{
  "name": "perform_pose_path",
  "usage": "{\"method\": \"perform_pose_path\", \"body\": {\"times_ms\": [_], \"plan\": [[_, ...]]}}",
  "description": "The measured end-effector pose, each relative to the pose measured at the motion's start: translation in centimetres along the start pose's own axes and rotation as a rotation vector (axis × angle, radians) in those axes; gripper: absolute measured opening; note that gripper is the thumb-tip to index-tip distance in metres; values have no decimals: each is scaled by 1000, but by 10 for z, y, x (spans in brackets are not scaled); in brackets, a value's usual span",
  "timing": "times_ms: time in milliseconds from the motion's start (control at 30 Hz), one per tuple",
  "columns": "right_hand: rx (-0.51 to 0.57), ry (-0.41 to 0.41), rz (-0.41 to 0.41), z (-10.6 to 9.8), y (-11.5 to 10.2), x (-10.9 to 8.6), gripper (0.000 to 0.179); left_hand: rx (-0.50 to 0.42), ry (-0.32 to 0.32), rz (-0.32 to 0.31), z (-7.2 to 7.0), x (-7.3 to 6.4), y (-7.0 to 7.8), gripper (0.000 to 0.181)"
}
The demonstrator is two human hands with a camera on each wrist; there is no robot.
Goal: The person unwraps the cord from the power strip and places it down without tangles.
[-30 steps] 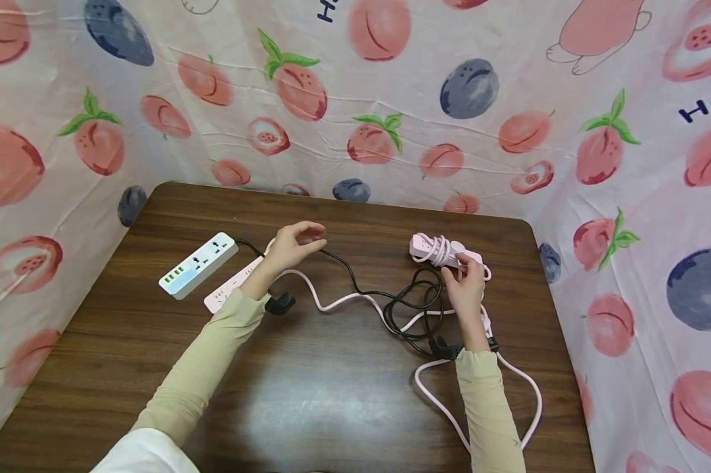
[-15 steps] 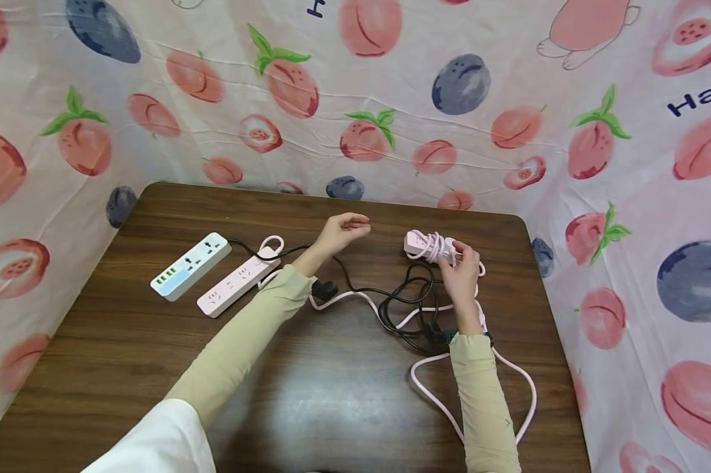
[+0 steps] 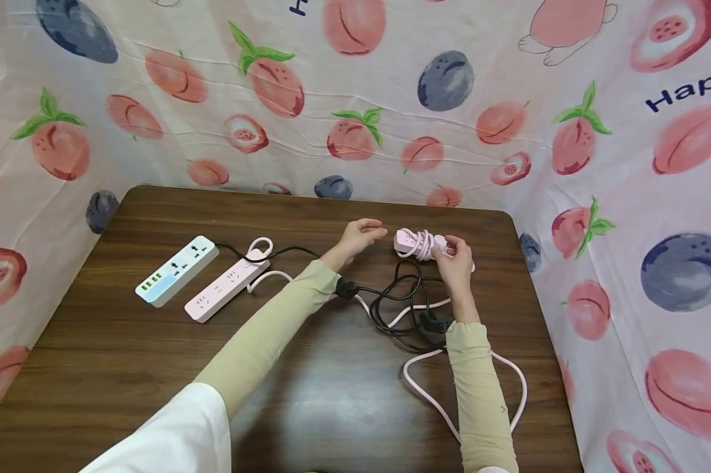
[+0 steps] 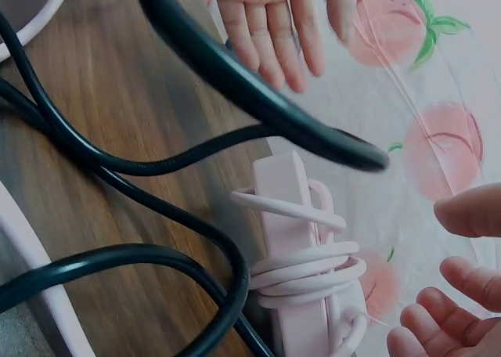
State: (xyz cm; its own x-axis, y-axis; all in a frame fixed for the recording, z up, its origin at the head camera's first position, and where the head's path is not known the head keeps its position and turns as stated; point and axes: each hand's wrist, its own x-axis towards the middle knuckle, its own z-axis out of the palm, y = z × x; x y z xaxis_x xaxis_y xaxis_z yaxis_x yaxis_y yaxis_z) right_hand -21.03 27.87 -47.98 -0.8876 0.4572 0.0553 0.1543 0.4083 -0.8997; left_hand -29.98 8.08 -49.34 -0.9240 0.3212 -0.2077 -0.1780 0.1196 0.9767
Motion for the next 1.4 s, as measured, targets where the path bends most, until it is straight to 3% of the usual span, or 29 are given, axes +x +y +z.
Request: {"method": "perform_pose_path", "body": {"times_ms": [133,300,367,400,467,600,667,733,800,867,1033,1100,1200,1400], "plan": [[-15,-32,10,-1,0,2,41,164,-5,-1,8,13,-5,48],[-32,-34,16,-5,-1,4,42,285,-42,72,23,102,-89,64],[-42,-43,18,-7,-1,5,42,293,-68,109,30,144,-131,69],[-48,-48,18,-7,0,5,43,300,-87,83,33,152,-136,70],[-58,-56,25,-8,1,5,43,316,-112,92,39,162,-144,72],[-83,-51,26,-9,4,7,43,358,-159,70,47,157,-135,73],[-102,-49,21,-9,6,7,43,402,-146,131,50,158,-138,74],[-120,-54,14,-10,7,8,43,467,-160,142,49,156,-136,76],[-123,-58,13,-10,8,9,43,574,-141,220,50,150,-135,77],[-116,-56,18,-12,9,9,43,657,-153,214,49,130,-114,75],[-88,-47,37,-17,12,8,43,737,-115,139,51,55,-42,57],[-75,-45,41,-18,13,7,42,732,-61,142,54,38,-31,52],[-66,-40,44,-19,13,5,42,732,-9,118,57,28,-25,50],[-51,-29,49,-23,17,3,41,745,-16,96,60,26,-24,50]]}}
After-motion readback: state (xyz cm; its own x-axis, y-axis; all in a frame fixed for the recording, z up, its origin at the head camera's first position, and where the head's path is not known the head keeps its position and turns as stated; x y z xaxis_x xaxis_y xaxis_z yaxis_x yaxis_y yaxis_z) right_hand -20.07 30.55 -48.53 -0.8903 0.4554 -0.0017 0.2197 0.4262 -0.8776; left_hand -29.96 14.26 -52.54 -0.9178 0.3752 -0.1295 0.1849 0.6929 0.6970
